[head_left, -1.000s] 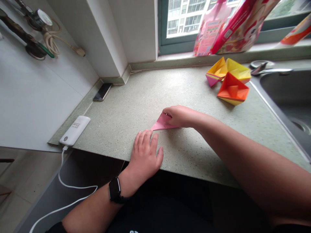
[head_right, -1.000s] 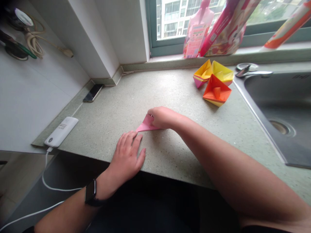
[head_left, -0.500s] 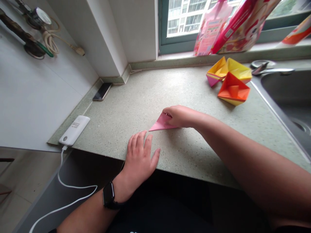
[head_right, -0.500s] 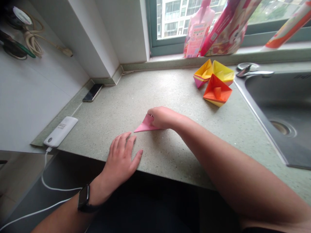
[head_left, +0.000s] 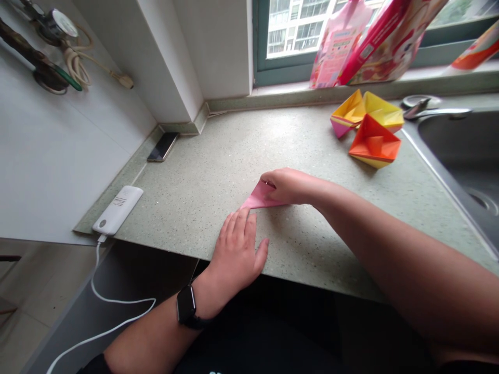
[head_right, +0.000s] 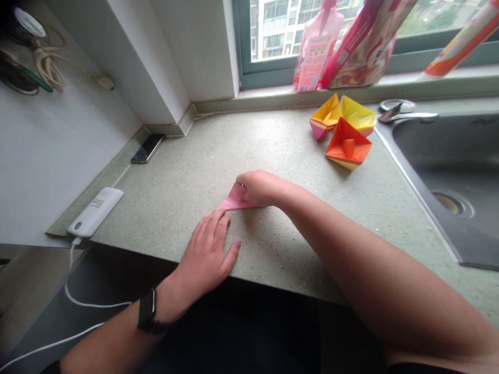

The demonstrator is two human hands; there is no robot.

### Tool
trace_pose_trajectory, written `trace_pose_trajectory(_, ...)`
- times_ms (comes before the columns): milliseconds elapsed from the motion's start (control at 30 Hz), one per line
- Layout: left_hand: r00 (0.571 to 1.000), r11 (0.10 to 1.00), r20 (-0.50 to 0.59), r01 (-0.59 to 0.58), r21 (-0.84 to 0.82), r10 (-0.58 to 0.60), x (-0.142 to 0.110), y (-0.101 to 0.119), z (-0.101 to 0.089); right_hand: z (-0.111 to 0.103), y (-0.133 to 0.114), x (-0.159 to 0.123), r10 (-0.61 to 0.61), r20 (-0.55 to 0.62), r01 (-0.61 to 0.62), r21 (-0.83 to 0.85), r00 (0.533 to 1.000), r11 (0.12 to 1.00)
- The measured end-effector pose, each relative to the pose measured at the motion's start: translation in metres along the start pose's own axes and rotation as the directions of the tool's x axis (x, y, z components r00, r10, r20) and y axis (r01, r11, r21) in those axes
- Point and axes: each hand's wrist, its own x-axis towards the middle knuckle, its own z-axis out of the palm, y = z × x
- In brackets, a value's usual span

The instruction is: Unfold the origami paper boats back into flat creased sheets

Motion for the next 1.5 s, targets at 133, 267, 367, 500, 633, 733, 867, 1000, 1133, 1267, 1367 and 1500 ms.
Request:
trace_pose_trajectory(133,1.000,1.000,-0.009,0.010,0.010,-0.010,-0.001,0.001,0.001,-0.001,0.001,0.001,0.009,0.012,-0.009,0.001,1.000,1.000)
trace_pose_trajectory(267,0.999,1.000,-0.032,0.019,0.020,-0.019,-0.002,0.003,0.003,-0.002,0.000,0.000,0.015,0.017,-0.015,-0.008,1.000,1.000)
trace_pose_trajectory(367,0.999,1.000,-0.032,0.015,0.026,-0.014,-0.002,0.003,0.004,-0.003,-0.001,0.000,0.030,0.028,-0.029,-0.013,0.999,0.999)
trace_pose_trajectory(500,1.000,1.000,-0.027,-0.005,0.024,0.005,0.000,0.003,0.002,-0.005,-0.003,-0.001,0.046,0.040,-0.045,-0.016,0.998,0.999)
trace_pose_trajectory(633,0.999,1.000,-0.035,-0.017,0.005,0.017,0.003,0.002,0.000,-0.005,-0.004,-0.002,0.045,0.040,-0.044,-0.012,0.998,0.999)
trace_pose_trajectory(733,1.000,1.000,-0.017,-0.009,-0.007,0.009,0.005,0.004,-0.002,-0.004,-0.003,-0.002,0.043,0.029,-0.043,-0.001,0.999,0.999)
trace_pose_trajectory(867,1.000,1.000,0.016,0.010,-0.008,-0.010,0.008,0.008,-0.005,-0.003,-0.002,-0.001,0.040,0.014,-0.040,0.006,0.999,0.999)
trace_pose_trajectory(1000,0.999,1.000,0.038,0.020,0.016,-0.020,0.009,0.013,-0.003,-0.004,-0.002,-0.001,0.044,0.019,-0.044,0.012,0.999,0.999)
trace_pose_trajectory(1133,1.000,0.999,0.008,0.015,0.050,-0.016,0.009,0.019,0.003,-0.004,-0.003,-0.002,0.048,0.028,-0.048,0.017,0.998,0.999)
trace_pose_trajectory(1267,1.000,0.999,0.003,-0.027,0.022,0.026,0.010,0.020,0.007,-0.005,-0.003,-0.002,0.042,0.018,-0.043,0.036,0.999,0.998)
trace_pose_trajectory(1367,0.999,0.999,0.035,-0.038,-0.013,0.039,0.013,0.018,0.006,-0.005,-0.002,-0.002,0.035,0.024,-0.035,0.037,0.999,0.999)
trace_pose_trajectory(1500,0.998,0.999,0.053,-0.043,-0.021,0.044,0.017,0.017,0.003,-0.004,-0.002,-0.003,0.025,0.017,-0.026,0.041,1.000,0.999)
